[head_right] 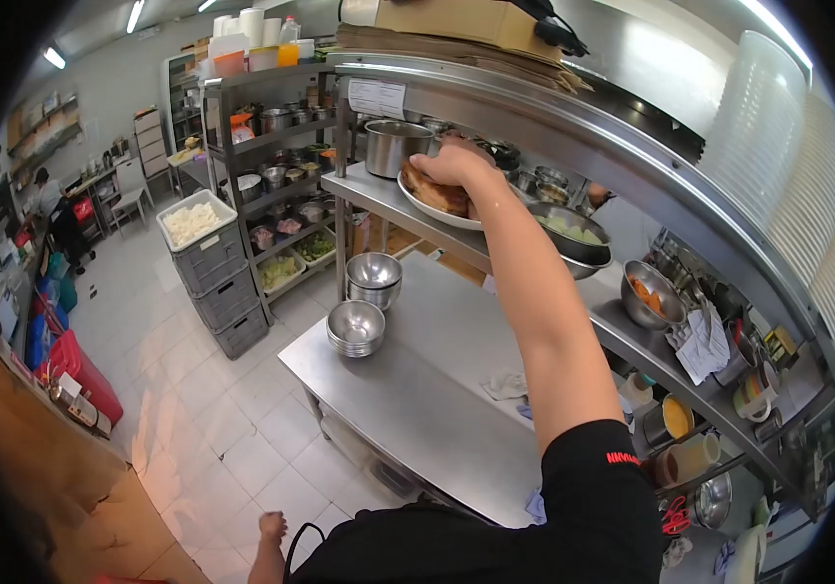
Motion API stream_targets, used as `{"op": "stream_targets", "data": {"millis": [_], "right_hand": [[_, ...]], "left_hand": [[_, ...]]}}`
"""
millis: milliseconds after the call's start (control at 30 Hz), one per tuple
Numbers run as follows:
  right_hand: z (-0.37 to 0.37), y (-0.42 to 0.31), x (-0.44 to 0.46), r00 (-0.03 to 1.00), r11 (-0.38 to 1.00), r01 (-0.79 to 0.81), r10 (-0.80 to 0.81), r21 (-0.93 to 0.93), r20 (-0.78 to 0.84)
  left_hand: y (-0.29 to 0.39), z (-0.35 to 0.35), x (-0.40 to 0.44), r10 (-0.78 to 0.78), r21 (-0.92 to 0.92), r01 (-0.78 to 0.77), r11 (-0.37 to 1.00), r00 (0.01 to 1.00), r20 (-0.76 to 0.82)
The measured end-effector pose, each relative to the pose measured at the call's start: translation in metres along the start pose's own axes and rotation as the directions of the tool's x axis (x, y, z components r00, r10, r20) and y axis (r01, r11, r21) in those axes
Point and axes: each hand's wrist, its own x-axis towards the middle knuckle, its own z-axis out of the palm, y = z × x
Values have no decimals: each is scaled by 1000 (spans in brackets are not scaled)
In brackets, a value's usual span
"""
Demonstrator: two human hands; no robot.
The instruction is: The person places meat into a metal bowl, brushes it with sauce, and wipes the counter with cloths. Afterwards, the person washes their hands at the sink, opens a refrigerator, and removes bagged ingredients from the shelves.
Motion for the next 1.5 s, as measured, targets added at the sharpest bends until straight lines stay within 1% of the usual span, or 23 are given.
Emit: {"op": "stream_targets", "data": {"millis": [133,167,200,333,467,533,600,633,667,700,767,867,900,967,1067,1167,1200,1233,1300,1333,1367,1433,1500], "right_hand": [[5,-41,22,981,985,-169,172,-40,87],[3,-47,22,959,973,-228,232,-46,166],[8,-47,24,957,972,-226,233,-59,174],[12,-45,37,957,966,-195,225,-169,181],[9,-54,34,954,975,-185,209,-125,213],[13,-52,39,967,979,-142,169,-144,191],[19,-45,50,977,982,-100,127,-159,170],[21,-38,58,984,987,-88,108,-135,142],[23,-33,62,990,991,-76,89,-114,114],[24,-30,63,989,990,-79,93,-118,116],[26,-23,63,997,995,-57,52,-83,-65],[23,-7,67,997,998,-57,55,-30,-57],[24,-2,66,996,997,-68,66,-32,-58],[29,3,65,973,927,-219,230,304,1],[23,-12,49,986,980,-165,165,110,7],[22,-1,57,981,966,-189,194,175,-10],[21,6,56,978,912,-195,210,361,-1],[22,11,56,976,909,-205,219,363,3],[24,22,55,874,628,-387,483,675,51],[20,22,43,880,465,-325,467,823,83],[16,21,30,873,459,-331,480,824,83],[13,25,9,862,5,-97,500,995,82],[7,28,-9,875,-99,-16,481,995,62]], "left_hand": [[-34,1,-4,-134,86,123,989,982,136],[-56,-2,-16,329,301,-515,802,803,497],[-71,-6,-31,329,309,-550,776,770,546],[-97,-4,-61,48,431,-317,845,847,530],[-79,0,-30,104,413,-344,843,858,504],[-48,13,8,159,393,-358,847,877,454],[26,34,53,-71,578,-144,803,940,333],[45,52,79,113,378,-199,904,965,237],[63,69,115,371,444,-428,787,904,213],[120,77,99,327,319,-367,874,929,174],[219,97,73,523,266,-543,796,839,149],[325,138,55,695,175,-723,669,691,199],[352,153,53,739,145,-768,624,640,211],[405,176,31,788,175,-810,560,586,191],[458,207,0,751,269,-759,593,642,155],[476,229,-13,717,508,-649,567,692,84],[476,232,-11,684,575,-621,532,716,141],[477,235,-8,646,637,-595,490,739,194],[477,237,-3,668,656,-613,439,712,218],[479,239,1,693,669,-631,393,681,235],[481,242,4,693,671,-636,381,677,248],[483,245,14,766,706,-662,253,583,272],[488,247,17,801,705,-681,199,528,283]]}}
